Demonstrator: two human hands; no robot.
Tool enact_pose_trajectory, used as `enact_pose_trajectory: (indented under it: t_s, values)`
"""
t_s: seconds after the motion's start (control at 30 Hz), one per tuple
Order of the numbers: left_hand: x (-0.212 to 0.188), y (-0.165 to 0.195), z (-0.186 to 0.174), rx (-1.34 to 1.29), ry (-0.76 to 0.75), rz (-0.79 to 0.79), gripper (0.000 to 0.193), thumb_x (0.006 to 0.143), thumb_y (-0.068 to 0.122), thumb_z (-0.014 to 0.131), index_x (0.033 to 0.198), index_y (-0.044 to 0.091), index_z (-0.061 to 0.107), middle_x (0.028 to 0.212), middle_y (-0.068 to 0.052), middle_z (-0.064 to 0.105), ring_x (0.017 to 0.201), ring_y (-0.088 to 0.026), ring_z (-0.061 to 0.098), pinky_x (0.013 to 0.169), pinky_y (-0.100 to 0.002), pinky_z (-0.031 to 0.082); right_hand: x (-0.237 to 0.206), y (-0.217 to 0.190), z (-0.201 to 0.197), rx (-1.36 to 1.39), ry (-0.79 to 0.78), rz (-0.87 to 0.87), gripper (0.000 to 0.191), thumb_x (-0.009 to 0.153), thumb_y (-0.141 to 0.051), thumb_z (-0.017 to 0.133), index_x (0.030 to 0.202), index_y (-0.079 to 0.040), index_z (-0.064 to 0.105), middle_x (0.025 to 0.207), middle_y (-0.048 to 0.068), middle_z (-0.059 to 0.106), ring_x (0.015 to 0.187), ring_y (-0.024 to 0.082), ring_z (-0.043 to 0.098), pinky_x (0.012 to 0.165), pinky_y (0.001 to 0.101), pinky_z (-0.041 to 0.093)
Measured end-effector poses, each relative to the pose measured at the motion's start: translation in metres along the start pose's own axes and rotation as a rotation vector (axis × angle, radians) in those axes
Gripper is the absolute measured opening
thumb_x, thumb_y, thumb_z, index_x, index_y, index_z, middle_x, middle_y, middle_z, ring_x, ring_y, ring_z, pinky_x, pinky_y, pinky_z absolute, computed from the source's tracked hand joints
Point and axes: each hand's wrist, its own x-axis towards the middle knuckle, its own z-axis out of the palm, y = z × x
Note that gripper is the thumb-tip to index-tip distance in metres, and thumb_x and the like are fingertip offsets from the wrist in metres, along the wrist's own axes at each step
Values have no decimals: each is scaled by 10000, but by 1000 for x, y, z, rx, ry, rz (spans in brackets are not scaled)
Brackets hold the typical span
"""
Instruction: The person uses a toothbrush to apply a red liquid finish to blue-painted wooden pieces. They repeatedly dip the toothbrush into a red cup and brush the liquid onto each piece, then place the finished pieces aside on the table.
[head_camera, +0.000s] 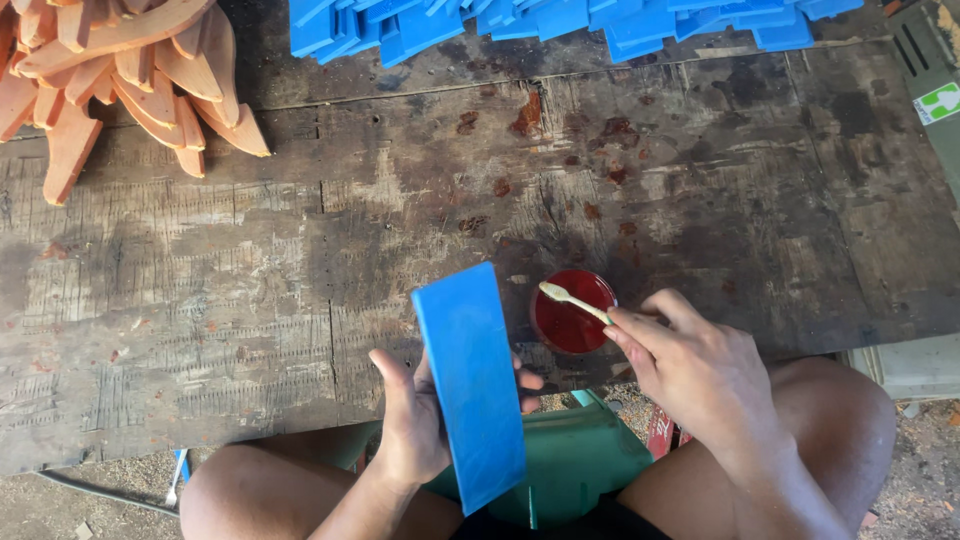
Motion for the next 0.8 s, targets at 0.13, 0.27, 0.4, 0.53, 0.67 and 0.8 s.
enact_pose_trajectory:
  t_s: [0.13,0.27,0.4,0.53,0.67,0.8]
  values:
    - [2,2,-2,-54,32,-88,1217,800,975,178,1353,-41,558,1137,-259,669,1023,-359,713,942,-514,584,-5,-1,-10,-115,-166,37,239,898,-365,723,1098,-279,822,861,-10,660,615,260,698,578,412,567]
    - [4,5,1,-90,327,-80,1078,797,892,190,1290,7,559,1092,-185,682,892,-363,718,782,-557,618,-19,-2,-26,8,57,39,243,874,-309,754,1089,-209,805,882,-9,697,587,182,691,531,357,541]
    - [3,12,4,-143,369,-3,926,899,780,256,1224,-26,577,1043,-218,684,844,-389,721,740,-564,623,-33,-7,-21,282,377,29,228,989,-232,726,1191,-127,735,1013,3,689,726,110,691,589,254,531]
    - [2,17,5,-125,407,-2,854,896,685,286,1209,-49,591,1036,-216,686,831,-415,721,730,-551,609,-40,-14,-3,222,38,154,249,853,-246,745,1074,-139,785,870,14,723,594,157,691,536,321,550]
    - [4,18,3,-159,412,-82,819,875,623,265,1217,-46,592,1037,-221,698,849,-421,724,750,-545,608,-39,-15,-2,331,-245,320,277,886,-212,711,1153,-162,767,762,30,698,604,170,679,567,352,552]
    - [6,16,2,-145,381,-78,826,936,623,233,1253,-47,596,1033,-239,701,892,-399,723,795,-513,614,-39,-9,-4,508,-415,604,249,940,-226,673,1175,-172,736,679,49,689,576,174,690,536,358,568]
